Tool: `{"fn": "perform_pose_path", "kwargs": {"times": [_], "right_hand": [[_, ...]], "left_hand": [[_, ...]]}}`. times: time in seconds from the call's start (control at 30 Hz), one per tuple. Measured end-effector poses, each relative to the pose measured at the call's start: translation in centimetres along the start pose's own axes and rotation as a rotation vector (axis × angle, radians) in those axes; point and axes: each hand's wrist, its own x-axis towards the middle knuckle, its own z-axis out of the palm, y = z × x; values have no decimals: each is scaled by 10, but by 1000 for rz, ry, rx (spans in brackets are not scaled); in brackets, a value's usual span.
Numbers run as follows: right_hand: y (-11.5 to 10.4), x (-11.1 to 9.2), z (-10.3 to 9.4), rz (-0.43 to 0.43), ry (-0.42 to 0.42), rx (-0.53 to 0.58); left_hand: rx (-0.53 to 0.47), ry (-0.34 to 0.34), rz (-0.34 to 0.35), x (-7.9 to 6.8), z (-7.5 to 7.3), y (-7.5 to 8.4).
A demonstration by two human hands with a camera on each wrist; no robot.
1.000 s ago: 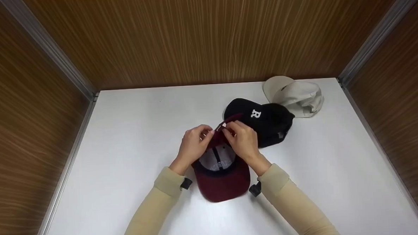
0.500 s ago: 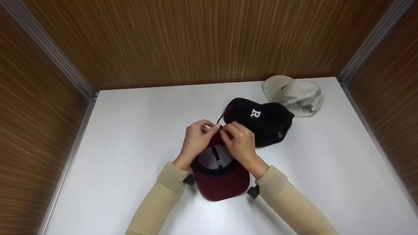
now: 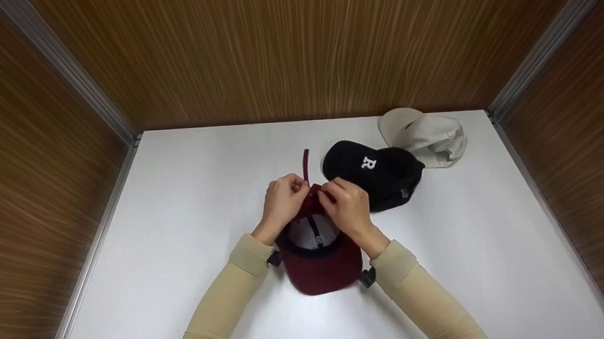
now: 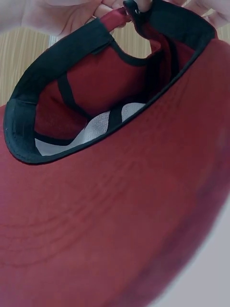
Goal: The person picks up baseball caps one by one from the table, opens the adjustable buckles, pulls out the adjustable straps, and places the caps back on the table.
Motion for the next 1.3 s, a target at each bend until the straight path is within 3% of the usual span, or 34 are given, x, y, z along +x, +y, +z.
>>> {"fn": "perform_pose_path", "kwargs": {"times": [0.23, 0.43, 0.57, 0.73, 0.87, 1.03, 1.3], "right_hand": [[5, -4, -1, 41, -32, 4], [9, -9, 0, 64, -50, 36], [12, -10, -1, 76, -67, 35], [15, -11, -3, 109, -110, 40], [18, -11, -4, 125, -152, 48], [19, -10, -3, 96, -206, 36], [20, -10, -2, 82, -236, 42]], "left_hand": [[-39, 44, 2, 0, -1, -7], [-107, -7, -13, -4, -2, -14], [-125, -71, 24, -11, -4, -19], [-47, -179, 128, -21, -6, -27], [85, -221, 193, -26, -4, -32], [200, -220, 230, -29, 1, -36], [195, -172, 256, -31, 5, -37]]}}
